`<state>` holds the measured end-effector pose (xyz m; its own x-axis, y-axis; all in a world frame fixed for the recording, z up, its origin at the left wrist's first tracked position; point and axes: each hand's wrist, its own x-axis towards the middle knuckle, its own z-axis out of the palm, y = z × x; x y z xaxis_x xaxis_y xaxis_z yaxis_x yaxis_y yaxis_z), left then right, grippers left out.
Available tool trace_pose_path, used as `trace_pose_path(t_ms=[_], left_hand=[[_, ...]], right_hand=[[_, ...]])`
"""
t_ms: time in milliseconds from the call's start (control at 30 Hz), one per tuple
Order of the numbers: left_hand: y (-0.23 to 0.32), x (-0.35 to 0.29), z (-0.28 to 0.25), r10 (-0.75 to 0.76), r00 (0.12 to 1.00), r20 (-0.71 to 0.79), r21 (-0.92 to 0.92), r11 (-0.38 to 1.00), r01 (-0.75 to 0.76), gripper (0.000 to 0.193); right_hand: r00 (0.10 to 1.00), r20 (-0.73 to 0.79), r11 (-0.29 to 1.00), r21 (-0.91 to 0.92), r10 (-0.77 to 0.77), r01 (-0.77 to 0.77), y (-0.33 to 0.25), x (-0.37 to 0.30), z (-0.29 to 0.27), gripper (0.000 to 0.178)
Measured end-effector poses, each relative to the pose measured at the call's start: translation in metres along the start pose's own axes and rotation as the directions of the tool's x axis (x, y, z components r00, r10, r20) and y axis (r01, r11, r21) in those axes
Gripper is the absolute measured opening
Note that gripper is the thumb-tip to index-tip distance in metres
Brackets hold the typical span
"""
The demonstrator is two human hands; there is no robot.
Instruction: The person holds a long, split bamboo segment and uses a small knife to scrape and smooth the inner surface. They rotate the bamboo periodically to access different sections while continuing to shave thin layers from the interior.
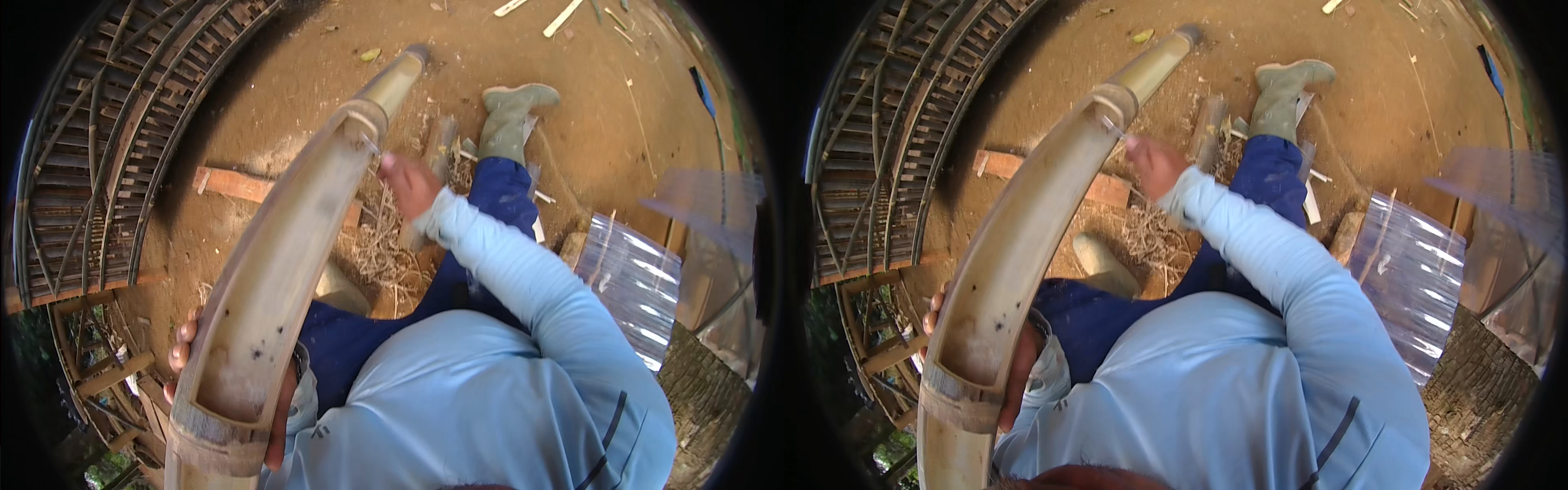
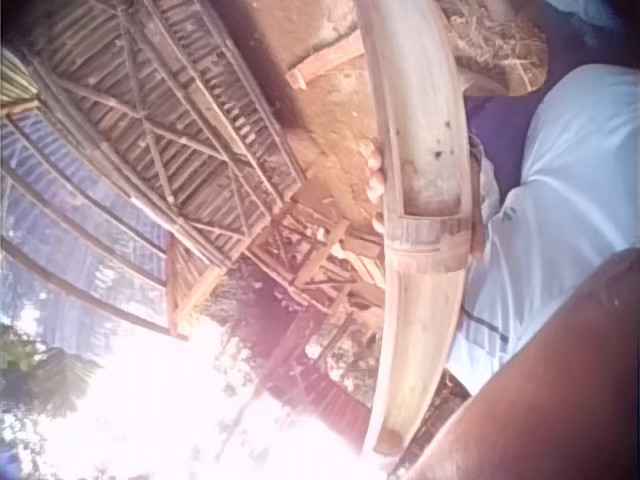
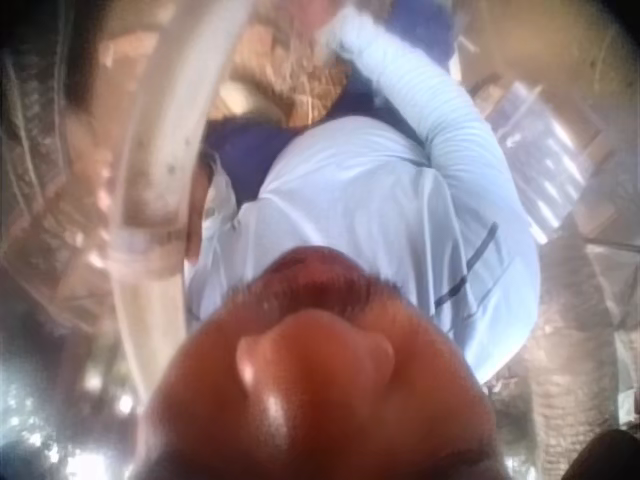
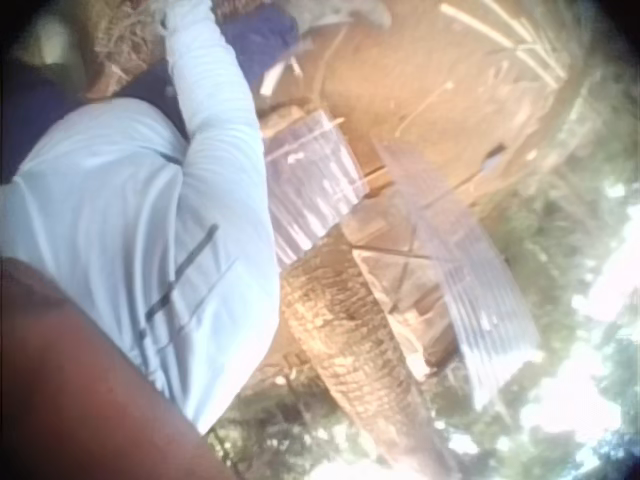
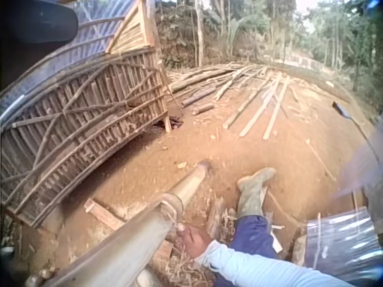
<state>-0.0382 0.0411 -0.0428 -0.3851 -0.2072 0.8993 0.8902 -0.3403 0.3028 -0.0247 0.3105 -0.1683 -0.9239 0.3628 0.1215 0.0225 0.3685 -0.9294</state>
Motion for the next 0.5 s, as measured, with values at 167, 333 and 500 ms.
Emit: trace_pose_path(t_ms=[167, 333, 500], left_hand=[[0.006, 0.003, -0.006, 0.006, 0.999, 0.037, 0.021, 1.0, -0.006, 0.118], [-0.006, -0.006, 0.002, 0.013, 1.0, 0.013, 0.023, 1.0, -0.014, 0.112], [0.0, 0.0, 0.002, 0.051, 0.999, -0.021, 0.084, 0.995, -0.049, 0.111]], right_hand=[[0.997, 0.045, 0.993, 0.106, -0.057, 0.052, -0.01, -0.01, 0.017, 0.053], [0.999, -0.04, 0.975, 0.223, 0.02, -0.011, 0.001, -0.018, 0.014, 0.055], [0.959, -0.016, 0.785, 0.579, 0.282, -0.221, 0.014, -0.016, 0.037, 0.051]])
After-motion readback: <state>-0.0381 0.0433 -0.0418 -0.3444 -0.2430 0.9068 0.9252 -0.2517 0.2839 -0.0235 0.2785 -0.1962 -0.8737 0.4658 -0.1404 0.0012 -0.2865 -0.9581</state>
